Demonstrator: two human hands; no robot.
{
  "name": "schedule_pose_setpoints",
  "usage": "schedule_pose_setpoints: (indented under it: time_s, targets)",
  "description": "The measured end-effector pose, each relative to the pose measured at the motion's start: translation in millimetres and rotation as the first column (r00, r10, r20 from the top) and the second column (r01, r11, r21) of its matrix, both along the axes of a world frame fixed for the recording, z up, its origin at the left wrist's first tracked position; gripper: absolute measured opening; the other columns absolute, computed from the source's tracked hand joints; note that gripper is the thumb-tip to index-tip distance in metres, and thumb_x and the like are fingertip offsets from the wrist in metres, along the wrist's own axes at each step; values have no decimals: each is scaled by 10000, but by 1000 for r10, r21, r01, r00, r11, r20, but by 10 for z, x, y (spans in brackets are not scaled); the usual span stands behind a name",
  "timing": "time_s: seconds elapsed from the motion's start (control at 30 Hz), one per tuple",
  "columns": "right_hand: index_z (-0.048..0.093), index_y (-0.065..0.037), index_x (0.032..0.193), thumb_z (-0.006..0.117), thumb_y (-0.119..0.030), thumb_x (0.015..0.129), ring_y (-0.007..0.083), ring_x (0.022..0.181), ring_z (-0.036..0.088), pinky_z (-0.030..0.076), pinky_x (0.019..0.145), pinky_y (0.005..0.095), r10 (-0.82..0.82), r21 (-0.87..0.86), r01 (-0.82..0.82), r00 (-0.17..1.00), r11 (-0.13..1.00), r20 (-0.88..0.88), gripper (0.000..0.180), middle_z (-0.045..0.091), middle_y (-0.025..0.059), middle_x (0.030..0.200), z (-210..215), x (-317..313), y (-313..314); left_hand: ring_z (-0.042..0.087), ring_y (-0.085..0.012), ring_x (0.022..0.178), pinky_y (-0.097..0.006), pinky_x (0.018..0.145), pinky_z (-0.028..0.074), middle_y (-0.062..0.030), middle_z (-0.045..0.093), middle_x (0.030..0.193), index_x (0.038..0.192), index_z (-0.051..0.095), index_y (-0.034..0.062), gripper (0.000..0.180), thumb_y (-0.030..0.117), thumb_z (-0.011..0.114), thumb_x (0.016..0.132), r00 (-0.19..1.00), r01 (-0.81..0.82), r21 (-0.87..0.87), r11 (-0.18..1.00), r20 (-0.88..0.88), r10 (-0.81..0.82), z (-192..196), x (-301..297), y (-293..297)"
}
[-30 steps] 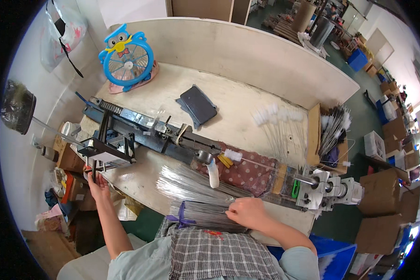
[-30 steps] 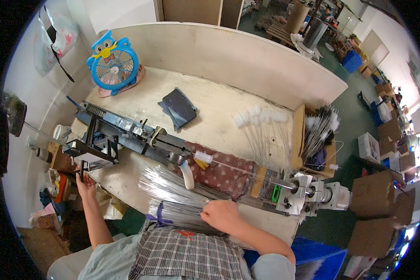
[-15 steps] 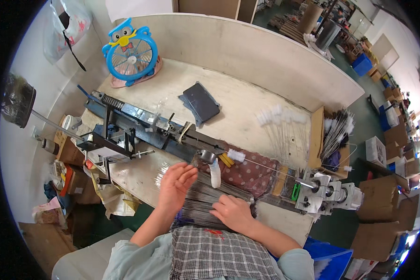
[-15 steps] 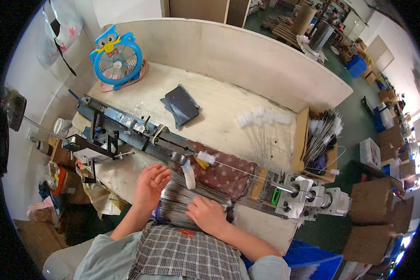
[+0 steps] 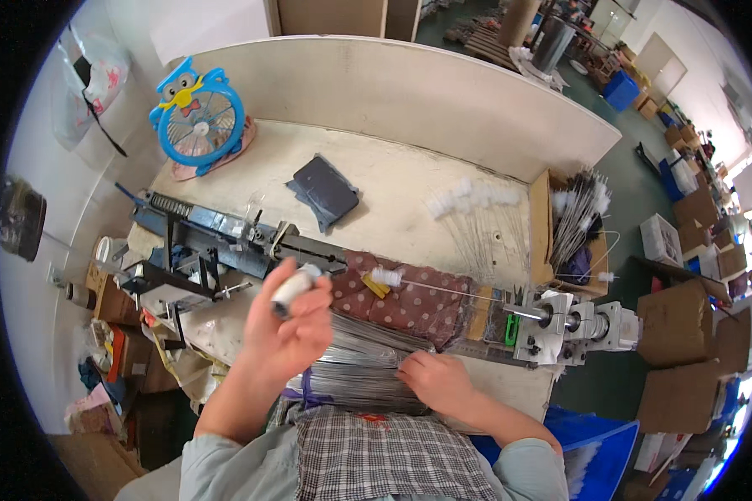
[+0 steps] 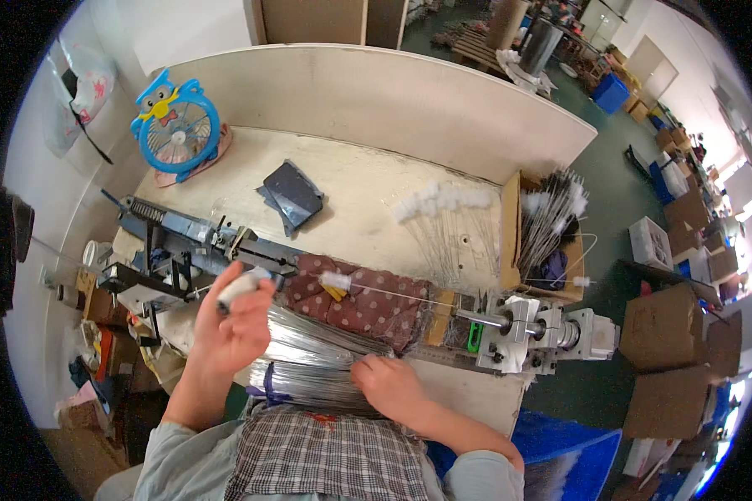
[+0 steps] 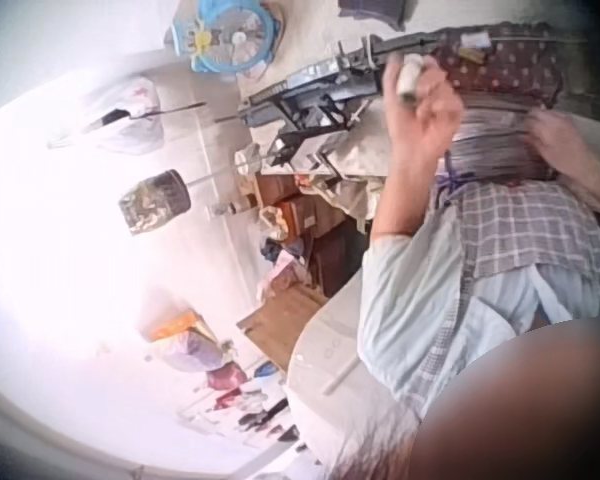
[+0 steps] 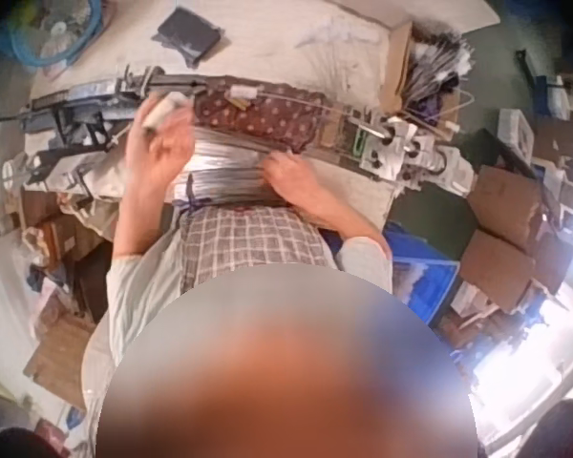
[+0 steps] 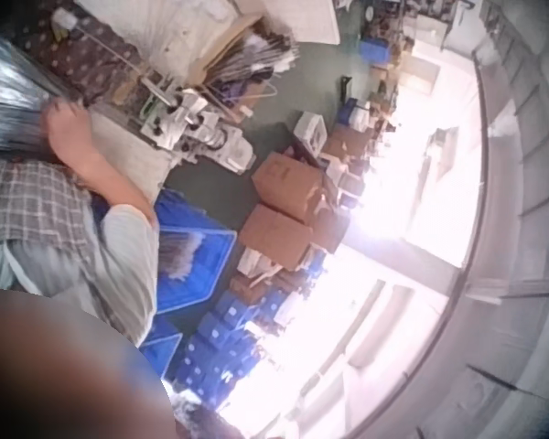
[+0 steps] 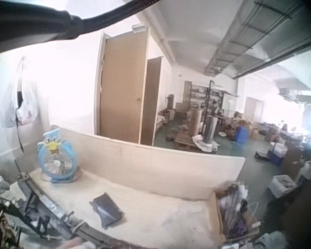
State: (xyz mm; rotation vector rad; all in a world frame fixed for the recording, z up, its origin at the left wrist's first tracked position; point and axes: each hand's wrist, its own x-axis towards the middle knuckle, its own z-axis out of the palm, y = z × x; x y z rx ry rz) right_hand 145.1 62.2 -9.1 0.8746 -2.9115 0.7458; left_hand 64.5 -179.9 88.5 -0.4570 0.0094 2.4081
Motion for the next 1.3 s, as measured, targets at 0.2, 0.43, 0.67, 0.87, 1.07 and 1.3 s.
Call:
schedule_pose_setpoints:
  time_s: [0.2,0.43,0.67,0.87,1.07,1.3]
  targets:
    - [614,-99,832,615,-130,753,212,663,612,487,565,331,-15,123,20,999,992,-42,85,580,44,744,181,-75,86,448,-130,452,-269,524,422,-53,570,668,877,580,24,317,329,503,918,967,-115,-615,780,-247,-52,-323,352,179]
    - [595,-49,977,541,-77,719,255,696,619,503,560,358,26,235,-31,999,971,26,265,578,101,846,266,-94,95,620,-189,674,-322,581,497,-109,616,873,991,597,51,188,185,555,865,291,-679,-660,321,-643,-709,-505,-65,1130]
    - [559,4,1015,520,-46,735,304,684,626,524,560,381,-40,229,15,994,973,104,287,584,185,866,194,-62,167,616,-267,684,-356,577,498,-79,607,824,899,616,101,146,134,590,759,8,-950,-294,102,-350,-937,-927,-355,1829]
    - [553,33,1016,518,-14,715,308,721,625,528,566,381,-36,199,13,993,980,115,307,582,192,848,285,-137,259,617,-241,643,-365,552,494,-59,568,700,657,589,92,46,131,579,679,-63,-993,-82,80,-190,-980,-756,-419,1952]
    - [556,46,954,520,-17,715,309,804,615,535,606,377,-35,193,6,989,981,146,250,574,185,903,280,-160,284,611,-246,677,-366,571,485,-44,567,706,694,614,115,28,131,591,696,-96,-987,-122,108,-100,-990,-617,-418,2032]
    - [566,15,854,570,-46,688,273,779,608,530,652,346,51,267,-63,997,962,53,178,570,145,852,392,-178,174,607,-247,802,-377,670,486,-80,575,911,894,621,114,193,182,627,713,-212,-977,19,214,67,-975,-1020,-807,2161]
